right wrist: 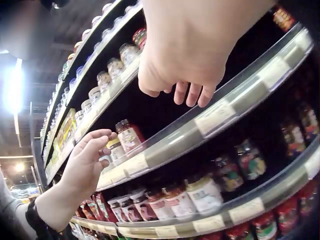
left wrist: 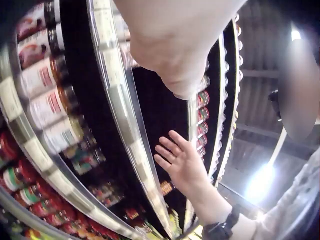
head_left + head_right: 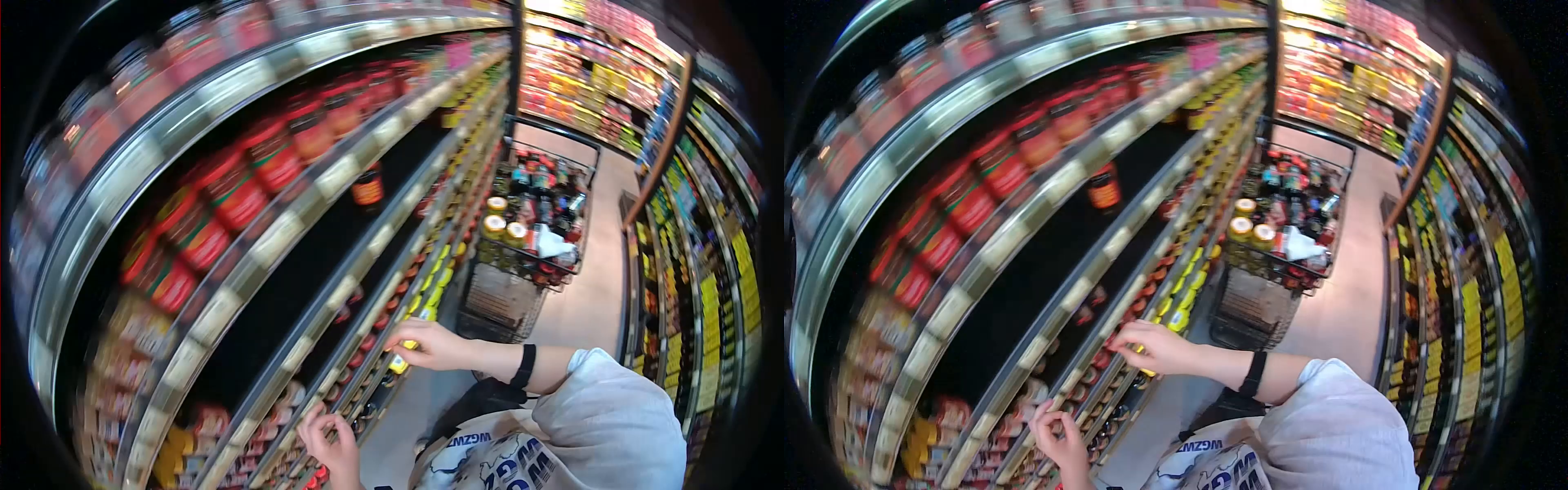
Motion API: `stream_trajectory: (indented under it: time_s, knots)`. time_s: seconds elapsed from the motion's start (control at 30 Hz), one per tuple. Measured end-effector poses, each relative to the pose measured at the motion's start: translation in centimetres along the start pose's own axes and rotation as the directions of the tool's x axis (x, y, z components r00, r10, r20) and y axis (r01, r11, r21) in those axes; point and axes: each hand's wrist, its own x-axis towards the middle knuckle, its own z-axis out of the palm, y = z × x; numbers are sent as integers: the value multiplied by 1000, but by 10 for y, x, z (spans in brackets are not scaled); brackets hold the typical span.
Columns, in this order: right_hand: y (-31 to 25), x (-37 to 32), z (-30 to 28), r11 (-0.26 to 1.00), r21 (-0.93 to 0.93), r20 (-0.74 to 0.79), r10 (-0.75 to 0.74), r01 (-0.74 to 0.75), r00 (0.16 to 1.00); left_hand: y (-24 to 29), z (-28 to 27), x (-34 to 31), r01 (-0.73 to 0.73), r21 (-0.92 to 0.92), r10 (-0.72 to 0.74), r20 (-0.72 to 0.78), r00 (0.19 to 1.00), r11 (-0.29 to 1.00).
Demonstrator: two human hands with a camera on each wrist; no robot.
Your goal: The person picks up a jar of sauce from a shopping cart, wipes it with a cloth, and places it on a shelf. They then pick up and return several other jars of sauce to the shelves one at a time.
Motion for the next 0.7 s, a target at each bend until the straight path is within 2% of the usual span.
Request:
stream_trajectory:
  time_s: [0.03, 0.1, 0.17, 0.23, 0.3, 0.33, 0.37, 0.43, 0.47, 0.5, 0.57, 0.63, 0.7]
  knots:
    - [13, -17, -25, 1000, -21, -38, 2, -3, 999, 9, 22, 3, -28, -48, 32, 82, 996, 998]
    - [42, -51, -73, 986, -78, -96, 139, -147, 986, 29, 67, 11, -68, -112, 88, 185, 979, 991]
    - [65, -80, -123, 965, -96, -177, 224, -244, 958, 51, 113, 15, 72, -224, 3, 319, 948, 972]
    - [88, -107, -171, 930, -93, -256, 322, -354, 912, 76, 160, 24, 117, -235, -16, 393, 919, 965]
    - [118, -133, -216, 906, -135, -324, 343, -402, 882, 94, 211, 29, 236, -266, -73, 505, 860, 935]
    - [130, -144, -238, 892, -124, -356, 369, -434, 859, 102, 237, 30, 172, -282, -8, 502, 865, 944]
    - [142, -156, -260, 876, -141, -384, 381, -461, 841, 111, 258, 32, 172, -275, -2, 526, 851, 946]
    - [167, -179, -300, 815, -28, -445, 509, -579, 737, 137, 298, 40, 215, -251, -1, 647, 762, 944]
    - [181, -187, -316, 791, 62, -499, 552, -608, 668, 142, 319, 41, 175, -277, 53, 656, 753, 945]
    - [186, -191, -336, 762, 23, -553, 549, -647, 627, 153, 337, 44, 173, -274, 56, 665, 745, 946]
    - [218, -203, -368, 721, 74, -622, 573, -689, 533, 176, 368, 50, 192, -272, 63, 712, 699, 943]
    - [242, -202, -399, 718, 61, -657, 552, -693, 514, 189, 394, 53, 223, -252, 38, 738, 674, 942]
    - [261, -193, -429, 669, 105, -634, 615, -735, 469, 202, 416, 56, 191, -227, 48, 754, 655, 955]
